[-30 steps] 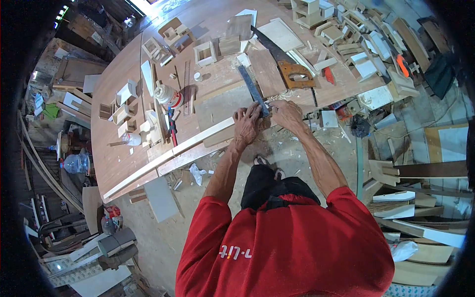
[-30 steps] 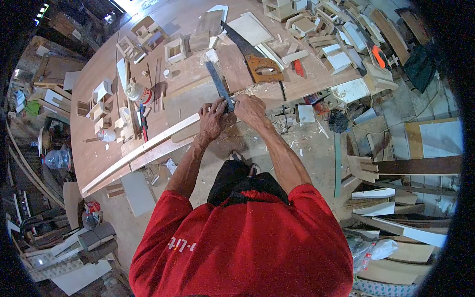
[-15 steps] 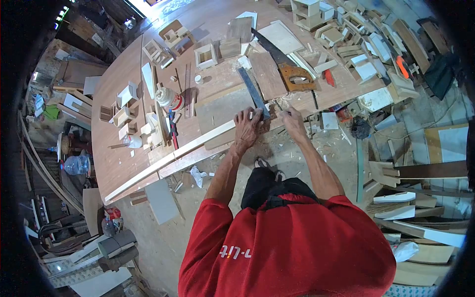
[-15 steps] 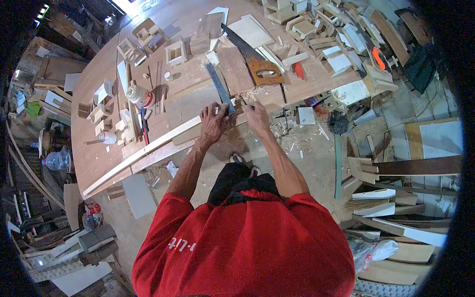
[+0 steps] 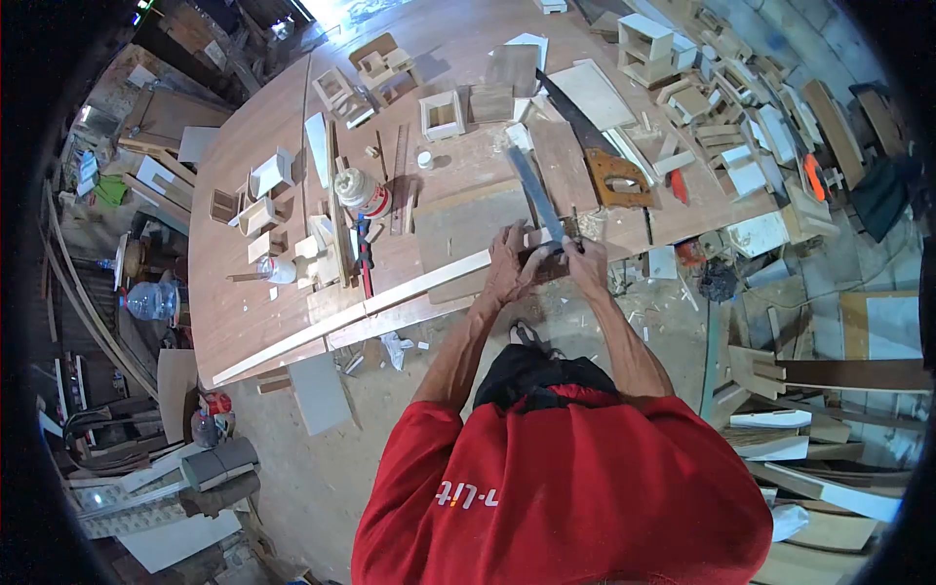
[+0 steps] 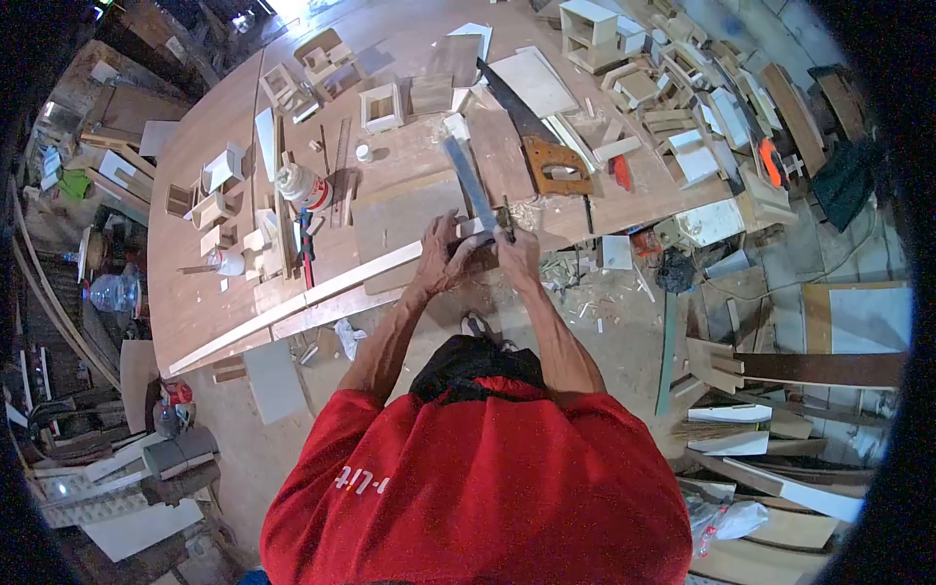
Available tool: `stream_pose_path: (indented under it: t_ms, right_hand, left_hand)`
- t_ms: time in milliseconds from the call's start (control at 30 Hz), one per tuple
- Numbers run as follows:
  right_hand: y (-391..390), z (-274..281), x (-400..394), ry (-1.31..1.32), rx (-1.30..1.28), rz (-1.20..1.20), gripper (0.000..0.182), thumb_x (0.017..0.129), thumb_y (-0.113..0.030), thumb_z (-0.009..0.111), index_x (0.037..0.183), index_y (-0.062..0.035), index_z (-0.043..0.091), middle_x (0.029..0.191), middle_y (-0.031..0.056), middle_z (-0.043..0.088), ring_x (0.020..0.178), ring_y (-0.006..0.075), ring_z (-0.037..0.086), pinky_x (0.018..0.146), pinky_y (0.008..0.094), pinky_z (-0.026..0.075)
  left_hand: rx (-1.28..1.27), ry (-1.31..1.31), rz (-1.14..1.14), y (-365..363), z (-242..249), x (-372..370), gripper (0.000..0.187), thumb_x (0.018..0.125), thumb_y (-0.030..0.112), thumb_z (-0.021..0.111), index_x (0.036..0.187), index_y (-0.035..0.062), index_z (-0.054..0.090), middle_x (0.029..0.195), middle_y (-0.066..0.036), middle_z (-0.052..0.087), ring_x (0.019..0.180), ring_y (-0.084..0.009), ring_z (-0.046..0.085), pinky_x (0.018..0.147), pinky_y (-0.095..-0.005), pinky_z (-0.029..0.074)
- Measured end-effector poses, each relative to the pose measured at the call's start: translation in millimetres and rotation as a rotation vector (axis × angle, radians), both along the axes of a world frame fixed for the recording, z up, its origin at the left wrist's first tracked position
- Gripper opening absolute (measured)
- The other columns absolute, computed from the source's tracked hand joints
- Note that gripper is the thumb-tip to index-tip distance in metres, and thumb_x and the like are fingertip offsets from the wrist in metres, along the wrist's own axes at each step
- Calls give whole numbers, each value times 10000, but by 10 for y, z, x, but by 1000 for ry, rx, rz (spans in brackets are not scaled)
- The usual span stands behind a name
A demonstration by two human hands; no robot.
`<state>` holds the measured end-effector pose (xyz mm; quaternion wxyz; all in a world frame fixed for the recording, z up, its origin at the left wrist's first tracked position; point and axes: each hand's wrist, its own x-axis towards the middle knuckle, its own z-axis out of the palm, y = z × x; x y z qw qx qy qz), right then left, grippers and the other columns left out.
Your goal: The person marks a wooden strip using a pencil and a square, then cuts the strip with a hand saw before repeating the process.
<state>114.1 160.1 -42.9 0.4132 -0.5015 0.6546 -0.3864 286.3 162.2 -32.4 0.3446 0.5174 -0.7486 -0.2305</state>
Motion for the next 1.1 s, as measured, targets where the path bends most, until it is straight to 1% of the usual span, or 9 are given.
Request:
stream_pose_path:
  t_ms: [233, 367, 700, 733, 833, 933, 967, 1067, 1100]
  right_hand:
    - [-127, 416, 8, -103, -155, -121, 232, 890, -159, 604, 735, 14, 612, 591, 14, 564, 534, 84, 510, 495, 281, 407]
    - [-387, 709, 329, 329, -476, -132, 258, 861, -181, 617, 722, 29, 557, 576, 175, 547, 523, 330, 531, 555, 399, 424]
    - [-617, 883, 914, 113, -398, -16, 265, 860, -196, 603, 740, 40, 580, 592, 146, 547, 534, 227, 536, 535, 374, 423]
    - [-685, 705, 1043, 62, -354, 15, 199, 829, -151, 575, 747, 30, 591, 662, 233, 572, 612, 372, 575, 576, 434, 432]
    - [-700, 468, 1384, 92, -259, 104, 224, 819, -184, 572, 760, 29, 606, 702, 252, 591, 653, 382, 600, 590, 438, 442]
    - [-699, 441, 1666, 156, -84, 213, 250, 813, -217, 565, 791, 24, 627, 748, 264, 612, 719, 399, 626, 636, 452, 470]
    - [-703, 451, 1749, 154, -85, 221, 250, 813, -217, 565, 791, 24, 627, 748, 264, 612, 719, 399, 626, 636, 452, 470]
    - [-774, 196, 2003, 132, 36, 270, 311, 812, -244, 573, 841, 58, 643, 804, 286, 635, 822, 442, 634, 743, 480, 502]
    - [-777, 168, 2067, 130, 36, 277, 311, 812, -244, 573, 841, 58, 643, 804, 286, 635, 822, 442, 634, 743, 480, 502]
  left_hand:
    - [97, 318, 116, -41, -25, 50, 336, 964, 195, 422, 1184, -44, 511, 1088, -235, 550, 1021, -393, 521, 914, -424, 411]
    - [52, 288, 172, -31, -31, 108, 315, 984, 163, 374, 1181, -34, 523, 1112, -237, 543, 1017, -382, 542, 903, -384, 430]
    - [-149, -157, 42, -55, -387, 40, 437, 796, 208, 601, 1190, 32, 530, 1187, -179, 470, 1095, -378, 433, 928, -465, 363]
    - [-216, -157, 59, -26, -439, 23, 439, 786, 216, 610, 1180, 39, 531, 1186, -175, 472, 1095, -373, 435, 929, -463, 363]
    - [-271, -139, 82, 88, -525, -42, 437, 807, 254, 615, 1187, 58, 526, 1171, -142, 478, 1096, -341, 434, 949, -468, 346]
    - [514, 960, -102, 182, -831, -70, 501, 908, 371, 517, 1312, 78, 477, 1257, -107, 460, 1170, -315, 401, 1024, -491, 276]
    - [510, 961, -96, 190, -989, -86, 501, 908, 371, 517, 1312, 78, 477, 1257, -107, 460, 1170, -315, 401, 1024, -491, 276]
    - [-317, -158, 60, 155, -1260, -71, 536, 866, 369, 522, 1313, 78, 468, 1255, -117, 448, 1157, -305, 420, 1026, -480, 288]
    - [-315, -162, 65, 151, -1186, -52, 536, 866, 369, 522, 1313, 78, 468, 1255, -117, 448, 1157, -305, 420, 1026, -480, 288]
